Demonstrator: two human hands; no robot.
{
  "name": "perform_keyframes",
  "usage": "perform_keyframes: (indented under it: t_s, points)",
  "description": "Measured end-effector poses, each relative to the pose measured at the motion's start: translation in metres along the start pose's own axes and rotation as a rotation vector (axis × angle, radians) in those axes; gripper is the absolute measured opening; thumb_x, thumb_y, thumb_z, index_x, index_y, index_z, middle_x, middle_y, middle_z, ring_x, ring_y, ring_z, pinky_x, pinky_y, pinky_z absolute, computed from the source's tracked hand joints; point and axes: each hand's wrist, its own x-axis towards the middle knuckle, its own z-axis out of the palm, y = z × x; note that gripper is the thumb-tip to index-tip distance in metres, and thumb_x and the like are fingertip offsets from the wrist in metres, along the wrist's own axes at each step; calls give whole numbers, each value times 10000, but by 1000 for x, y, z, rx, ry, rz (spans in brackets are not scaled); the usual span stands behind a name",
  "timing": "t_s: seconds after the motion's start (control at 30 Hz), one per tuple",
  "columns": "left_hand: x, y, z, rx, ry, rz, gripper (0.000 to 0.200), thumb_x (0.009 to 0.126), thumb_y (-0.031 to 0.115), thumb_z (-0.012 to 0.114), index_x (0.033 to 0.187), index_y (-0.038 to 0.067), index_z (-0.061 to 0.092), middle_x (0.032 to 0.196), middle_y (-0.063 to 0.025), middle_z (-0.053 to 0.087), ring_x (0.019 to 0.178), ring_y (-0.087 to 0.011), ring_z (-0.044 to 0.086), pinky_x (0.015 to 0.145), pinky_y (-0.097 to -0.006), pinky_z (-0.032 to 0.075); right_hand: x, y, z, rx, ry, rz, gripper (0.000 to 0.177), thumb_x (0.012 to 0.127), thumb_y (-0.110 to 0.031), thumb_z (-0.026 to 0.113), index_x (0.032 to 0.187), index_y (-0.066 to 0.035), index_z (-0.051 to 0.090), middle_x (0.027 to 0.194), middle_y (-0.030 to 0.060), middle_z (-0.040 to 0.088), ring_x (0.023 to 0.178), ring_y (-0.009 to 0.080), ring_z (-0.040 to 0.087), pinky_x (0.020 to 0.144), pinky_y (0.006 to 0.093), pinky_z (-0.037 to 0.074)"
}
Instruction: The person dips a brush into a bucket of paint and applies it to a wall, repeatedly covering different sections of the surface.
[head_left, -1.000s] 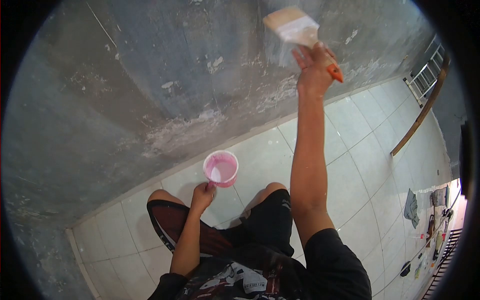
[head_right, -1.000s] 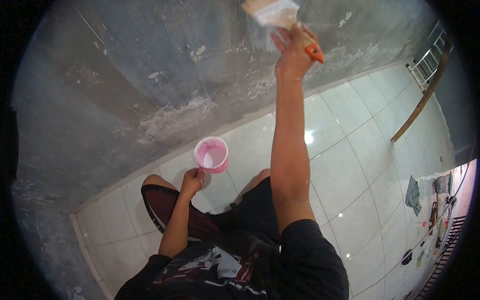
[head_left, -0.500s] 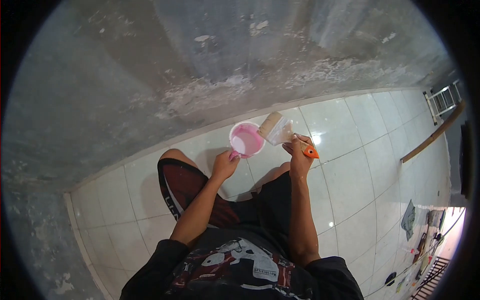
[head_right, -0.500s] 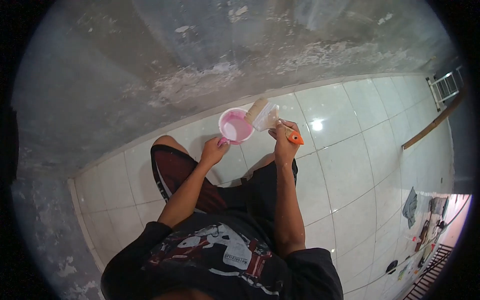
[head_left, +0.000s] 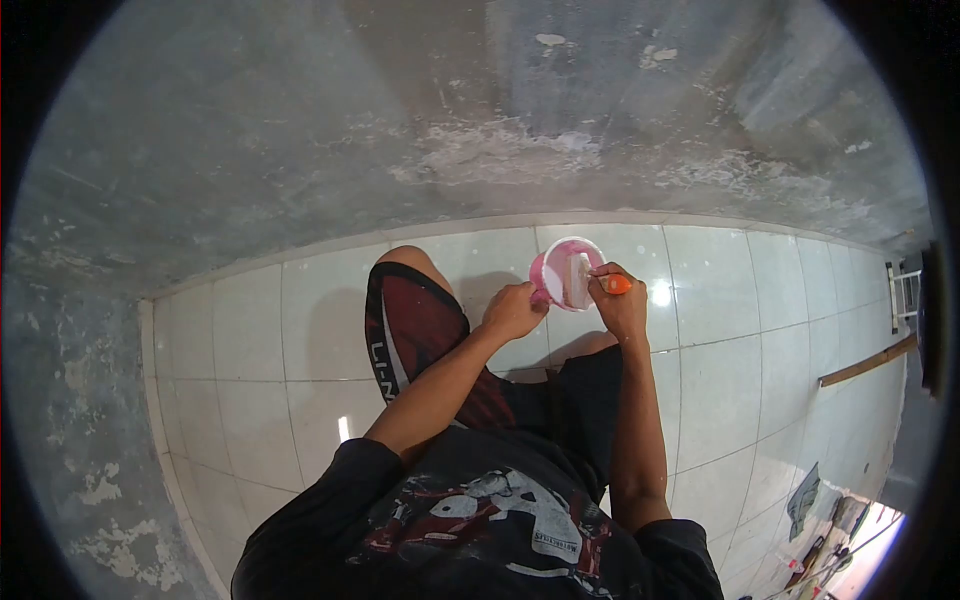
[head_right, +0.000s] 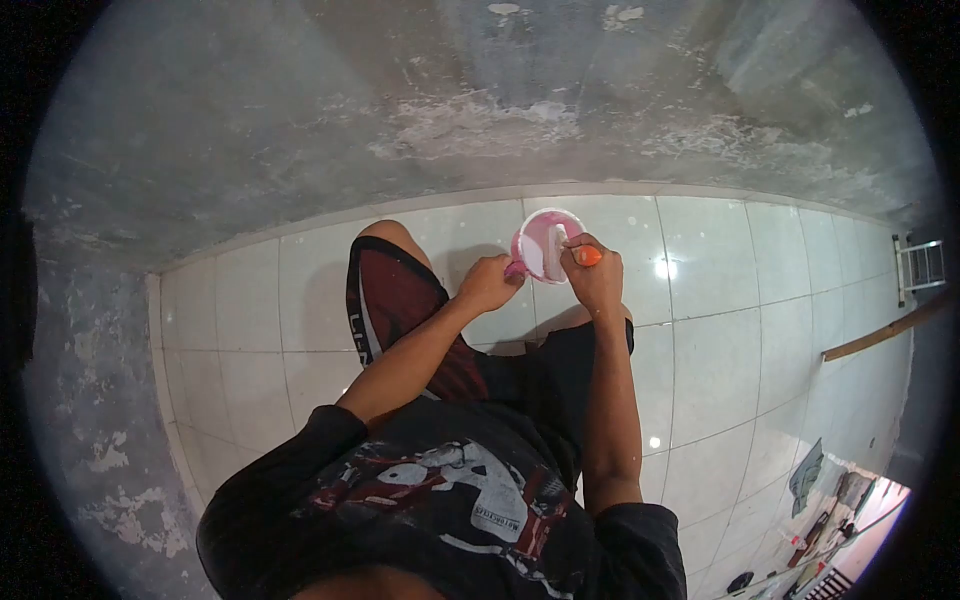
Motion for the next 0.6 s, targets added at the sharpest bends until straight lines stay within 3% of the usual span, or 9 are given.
perform_keyframes:
  t_s: [0.03,0.1,0.6]
  points:
    - [0,2,-1,-1,5,-12,311,792,286,613,889,-8,604,816,-236,634,822,-403,609,738,-477,478,2,0,4,2,-12,-4,140,756,-136,658,852,-34,665,704,129,659,629,217,647,602,312,497]
    - [0,1,-2,-3,-52,-39,304,789,281,618,897,-3,608,810,-241,632,814,-401,609,736,-480,475,5,2,13,-18,41,15,163,734,-197,668,824,-62,673,684,176,645,667,341,652,612,377,500]
    - [0,0,-1,-37,53,4,297,788,267,638,820,-24,591,753,-226,623,743,-400,612,677,-459,472,16,3,19,-36,141,82,171,734,-209,663,832,-73,699,719,194,653,685,368,646,633,396,509]
